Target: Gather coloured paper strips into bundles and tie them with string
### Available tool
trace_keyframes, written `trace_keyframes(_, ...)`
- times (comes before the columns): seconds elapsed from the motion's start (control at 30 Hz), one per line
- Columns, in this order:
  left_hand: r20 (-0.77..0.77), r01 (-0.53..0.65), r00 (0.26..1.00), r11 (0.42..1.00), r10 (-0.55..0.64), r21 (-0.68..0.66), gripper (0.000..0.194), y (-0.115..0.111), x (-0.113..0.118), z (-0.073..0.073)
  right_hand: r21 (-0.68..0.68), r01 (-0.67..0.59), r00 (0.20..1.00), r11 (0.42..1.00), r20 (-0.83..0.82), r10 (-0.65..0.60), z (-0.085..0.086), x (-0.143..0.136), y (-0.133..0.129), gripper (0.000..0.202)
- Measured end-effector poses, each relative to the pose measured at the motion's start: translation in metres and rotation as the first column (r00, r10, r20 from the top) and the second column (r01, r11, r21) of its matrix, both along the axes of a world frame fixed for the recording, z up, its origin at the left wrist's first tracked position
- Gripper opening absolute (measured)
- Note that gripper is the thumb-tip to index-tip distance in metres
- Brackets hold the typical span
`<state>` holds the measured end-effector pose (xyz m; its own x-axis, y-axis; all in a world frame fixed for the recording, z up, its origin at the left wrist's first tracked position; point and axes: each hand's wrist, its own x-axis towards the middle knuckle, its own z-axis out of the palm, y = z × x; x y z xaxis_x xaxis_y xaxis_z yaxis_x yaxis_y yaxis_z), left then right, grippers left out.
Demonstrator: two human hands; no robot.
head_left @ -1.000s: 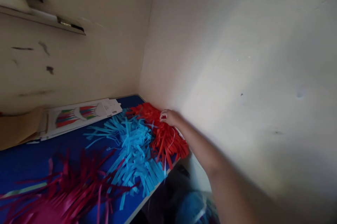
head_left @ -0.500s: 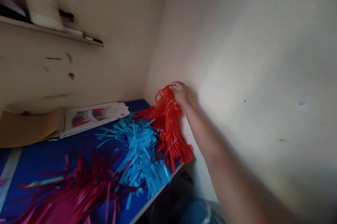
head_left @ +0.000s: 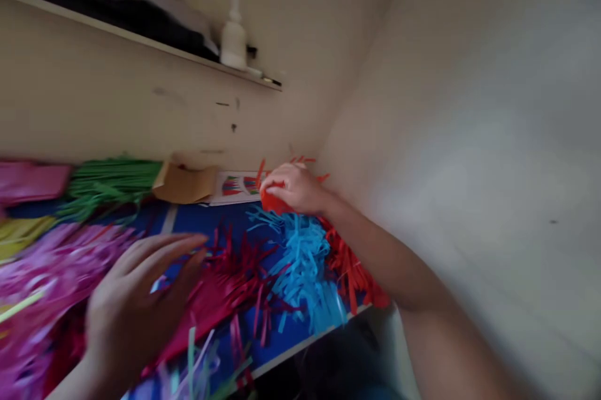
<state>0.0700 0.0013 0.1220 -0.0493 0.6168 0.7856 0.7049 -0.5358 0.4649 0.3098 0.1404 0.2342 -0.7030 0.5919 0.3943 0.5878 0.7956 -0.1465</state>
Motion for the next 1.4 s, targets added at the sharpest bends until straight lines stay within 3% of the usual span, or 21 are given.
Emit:
trace_keyframes(0.13,-0.071,-0.032,0.997,0.999,0.033,0.022,0.019,0.019,0.003,0.005,-0.136,-0.111,0.994,0.985,-0.029,0.108,-0.031,-0.039,-0.033,0.010)
trace_keyframes(0.33,-0.160,-0.109,0.983,0.987,0.090,-0.114,0.028,0.014,0.002,-0.016,-0.206,-0.162,0.984,0.965,-0.112,0.141,-0.048,-0.060,-0.046,0.011)
trace_keyframes(0.5,-0.241,-0.182,0.962,0.963,0.132,-0.198,0.026,0.017,0.003,-0.021,-0.177,-0.204,0.976,0.963,-0.107,0.188,-0.053,-0.066,-0.055,0.009)
trace_keyframes(0.6,-0.233,-0.196,0.961,0.960,0.148,-0.198,0.024,0.023,0.001,-0.020,-0.025,-0.129,0.969,0.991,-0.216,0.120,-0.064,-0.069,-0.091,0.011)
trace_keyframes(0.7,-0.196,-0.230,0.961,0.957,0.195,-0.176,0.023,0.022,-0.006,-0.021,0.082,-0.143,0.891,0.986,-0.422,0.164,-0.098,-0.080,-0.147,0.019)
trace_keyframes(0.73,-0.183,-0.243,0.960,0.955,0.212,-0.169,0.023,0.019,-0.010,-0.023,0.010,-0.173,0.887,0.985,-0.433,0.160,-0.114,-0.087,-0.163,0.020)
trace_keyframes(0.8,-0.169,-0.269,0.955,0.950,0.242,-0.157,0.022,0.007,-0.023,-0.030,-0.240,-0.118,0.877,0.964,-0.481,-0.013,-0.146,-0.104,-0.187,0.026)
trace_keyframes(0.9,-0.207,-0.359,0.916,0.933,0.344,-0.037,0.018,-0.034,-0.055,-0.047,-0.602,-0.180,0.841,0.778,-0.504,-0.196,-0.179,-0.138,-0.202,0.031)
trace_keyframes(1.0,-0.292,-0.525,0.777,0.830,0.558,0.188,0.023,-0.095,-0.093,-0.059,-0.763,-0.362,0.775,0.536,-0.566,-0.282,-0.182,-0.174,-0.215,0.020)
trace_keyframes(1.07,-0.334,-0.608,0.669,0.747,0.664,0.268,0.029,-0.136,-0.111,-0.062,-0.766,-0.570,0.681,0.297,-0.643,-0.351,-0.174,-0.192,-0.224,0.028)
trace_keyframes(1.13,-0.391,-0.656,0.578,0.693,0.716,0.298,0.031,-0.165,-0.118,-0.061,-0.631,-0.775,0.558,0.022,-0.700,-0.446,-0.167,-0.205,-0.231,0.042)
trace_keyframes(1.2,-0.456,-0.661,0.515,0.675,0.726,0.329,0.030,-0.175,-0.113,-0.062,-0.452,-0.879,0.451,-0.150,-0.690,-0.566,-0.164,-0.213,-0.229,0.048)
trace_keyframes(1.23,-0.472,-0.656,0.504,0.676,0.723,0.335,0.027,-0.173,-0.108,-0.063,-0.387,-0.900,0.422,-0.200,-0.664,-0.617,-0.165,-0.214,-0.225,0.050)
trace_keyframes(1.3,-0.486,-0.639,0.546,0.714,0.683,0.285,0.022,-0.158,-0.093,-0.068,-0.339,-0.914,0.394,-0.224,-0.602,-0.695,-0.170,-0.211,-0.209,0.051)
trace_keyframes(1.37,-0.502,-0.600,0.639,0.786,0.583,0.150,0.020,-0.135,-0.074,-0.076,-0.383,-0.912,0.357,-0.146,-0.566,-0.743,-0.177,-0.197,-0.183,0.047)
trace_keyframes(1.4,-0.522,-0.560,0.684,0.825,0.509,0.070,0.022,-0.122,-0.065,-0.081,-0.422,-0.904,0.320,-0.068,-0.563,-0.762,-0.180,-0.184,-0.168,0.044)
